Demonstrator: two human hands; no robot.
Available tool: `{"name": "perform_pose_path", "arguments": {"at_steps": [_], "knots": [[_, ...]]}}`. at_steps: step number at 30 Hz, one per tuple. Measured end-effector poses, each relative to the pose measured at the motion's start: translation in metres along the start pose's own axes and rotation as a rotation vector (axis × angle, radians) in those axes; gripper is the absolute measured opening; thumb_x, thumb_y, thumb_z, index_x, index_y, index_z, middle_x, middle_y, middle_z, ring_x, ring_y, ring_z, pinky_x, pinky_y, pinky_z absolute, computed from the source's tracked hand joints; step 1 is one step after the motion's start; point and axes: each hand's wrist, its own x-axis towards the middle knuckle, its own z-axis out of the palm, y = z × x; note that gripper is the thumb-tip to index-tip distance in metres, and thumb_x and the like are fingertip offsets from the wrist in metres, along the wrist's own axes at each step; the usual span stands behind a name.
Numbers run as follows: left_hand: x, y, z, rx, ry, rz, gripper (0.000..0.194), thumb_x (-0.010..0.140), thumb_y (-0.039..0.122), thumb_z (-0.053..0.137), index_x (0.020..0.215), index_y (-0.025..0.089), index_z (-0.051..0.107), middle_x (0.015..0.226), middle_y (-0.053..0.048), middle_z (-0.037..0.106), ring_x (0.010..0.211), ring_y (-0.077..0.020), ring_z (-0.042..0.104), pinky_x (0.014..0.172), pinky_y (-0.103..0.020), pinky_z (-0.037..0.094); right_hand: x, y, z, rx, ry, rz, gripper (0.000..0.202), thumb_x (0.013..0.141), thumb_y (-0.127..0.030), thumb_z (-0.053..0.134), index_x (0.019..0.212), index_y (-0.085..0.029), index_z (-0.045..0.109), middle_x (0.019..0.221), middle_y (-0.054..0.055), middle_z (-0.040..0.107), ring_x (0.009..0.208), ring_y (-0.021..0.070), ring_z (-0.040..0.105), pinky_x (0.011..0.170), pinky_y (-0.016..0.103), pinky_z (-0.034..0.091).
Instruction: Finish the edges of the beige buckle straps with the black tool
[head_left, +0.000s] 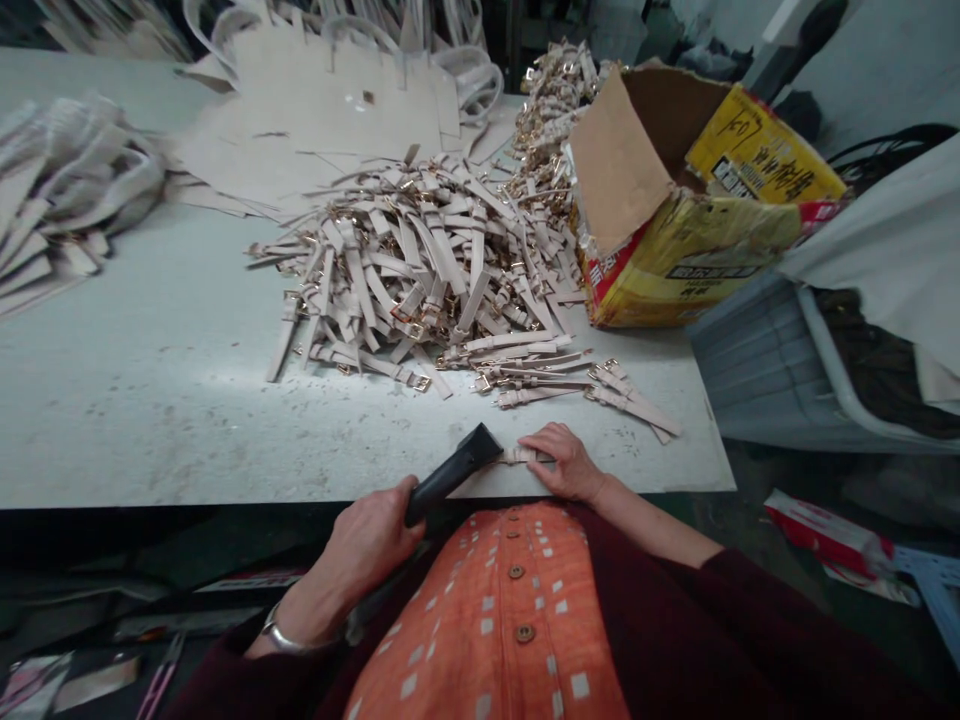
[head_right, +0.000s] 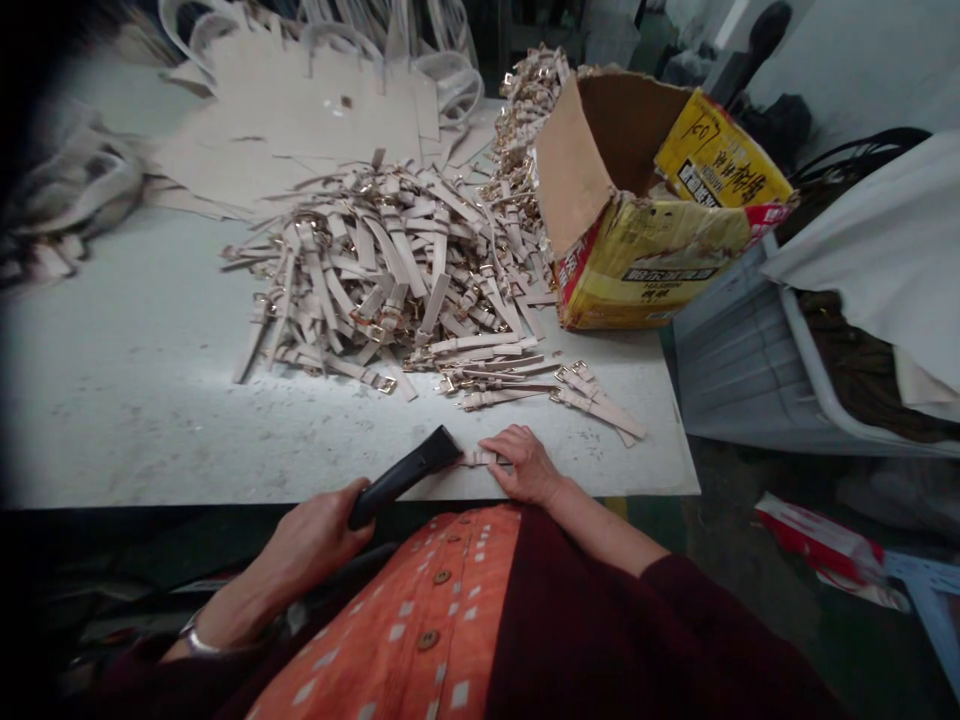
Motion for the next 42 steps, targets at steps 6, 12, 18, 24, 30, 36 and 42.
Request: {"name": "perform_pose_path", "arguments": {"at_steps": [6, 12, 18, 24, 30, 36, 42], "knots": [[-0.015, 0.01, -0.007, 0.083, -0.041, 0.057, 0.027, 0.076, 0.025, 0.044, 0.102, 0.022, 0.047, 0.091, -0.007, 0.066, 0.084, -0.0224, 0.064, 0.066, -0.029, 0.044, 0.001, -0.003, -0.004, -0.019, -0.036, 0.019, 0.042, 0.079, -0.024, 0.056, 0.12, -0.017, 0.051, 0.092, 0.008, 0.062, 0.086, 0.0206, 0.051, 0.077, 0.035, 0.038], [-0.012, 0.038, -0.005, 0.098, -0.042, 0.107, 0.021, 0.08, 0.022, 0.04, 0.099, 0.02, 0.046, 0.095, -0.009, 0.063, 0.086, -0.0227, 0.062, 0.065, -0.032, 0.045, 0.001, -0.001, -0.006, -0.017, -0.07, 0.013, 0.044, 0.081, -0.018, 0.05, 0.125, -0.017, 0.048, 0.088, 0.007, 0.061, 0.084, 0.0199, 0.049, 0.076, 0.034, 0.037], [-0.002, 0.052, -0.001, 0.077, 0.013, 0.133, 0.02, 0.084, 0.029, 0.037, 0.099, 0.019, 0.046, 0.09, -0.01, 0.063, 0.081, -0.0229, 0.063, 0.065, -0.032, 0.046, 0.0, 0.001, -0.003, 0.027, -0.025, 0.064, 0.055, 0.078, -0.009, 0.043, 0.132, -0.018, 0.039, 0.089, 0.007, 0.058, 0.084, 0.0197, 0.049, 0.076, 0.035, 0.038], [-0.009, 0.043, -0.014, 0.106, -0.058, 0.117, 0.02, 0.081, 0.022, 0.04, 0.1, 0.018, 0.046, 0.09, -0.009, 0.065, 0.081, -0.0216, 0.064, 0.066, -0.03, 0.046, 0.0, -0.001, -0.005, 0.088, -0.028, 0.05, 0.061, 0.073, -0.006, 0.043, 0.133, -0.019, 0.037, 0.092, 0.005, 0.062, 0.087, 0.0199, 0.05, 0.079, 0.036, 0.038], [0.0, 0.052, -0.018, 0.116, -0.026, 0.154, 0.019, 0.083, 0.021, 0.037, 0.098, 0.018, 0.048, 0.092, -0.01, 0.064, 0.082, -0.0217, 0.064, 0.066, -0.031, 0.045, 0.001, 0.001, -0.005, 0.047, -0.028, 0.073, 0.06, 0.074, -0.007, 0.043, 0.133, -0.018, 0.038, 0.09, 0.006, 0.059, 0.085, 0.0199, 0.049, 0.078, 0.036, 0.04], [0.008, 0.052, -0.007, 0.034, 0.002, 0.131, 0.026, 0.081, 0.037, 0.041, 0.099, 0.02, 0.049, 0.087, -0.009, 0.066, 0.083, -0.0239, 0.064, 0.067, -0.031, 0.044, 0.001, 0.001, -0.005, 0.073, -0.003, 0.103, 0.059, 0.075, -0.005, 0.04, 0.132, -0.018, 0.04, 0.091, 0.006, 0.057, 0.085, 0.0196, 0.049, 0.078, 0.035, 0.043], [0.001, 0.027, -0.005, 0.038, 0.018, 0.009, 0.025, 0.078, 0.03, 0.041, 0.1, 0.022, 0.048, 0.086, -0.007, 0.067, 0.079, -0.0218, 0.064, 0.061, -0.027, 0.041, 0.001, 0.001, -0.004, 0.114, 0.013, 0.072, 0.062, 0.074, -0.005, 0.04, 0.134, -0.021, 0.036, 0.093, 0.004, 0.061, 0.088, 0.0198, 0.05, 0.083, 0.037, 0.041]]}}
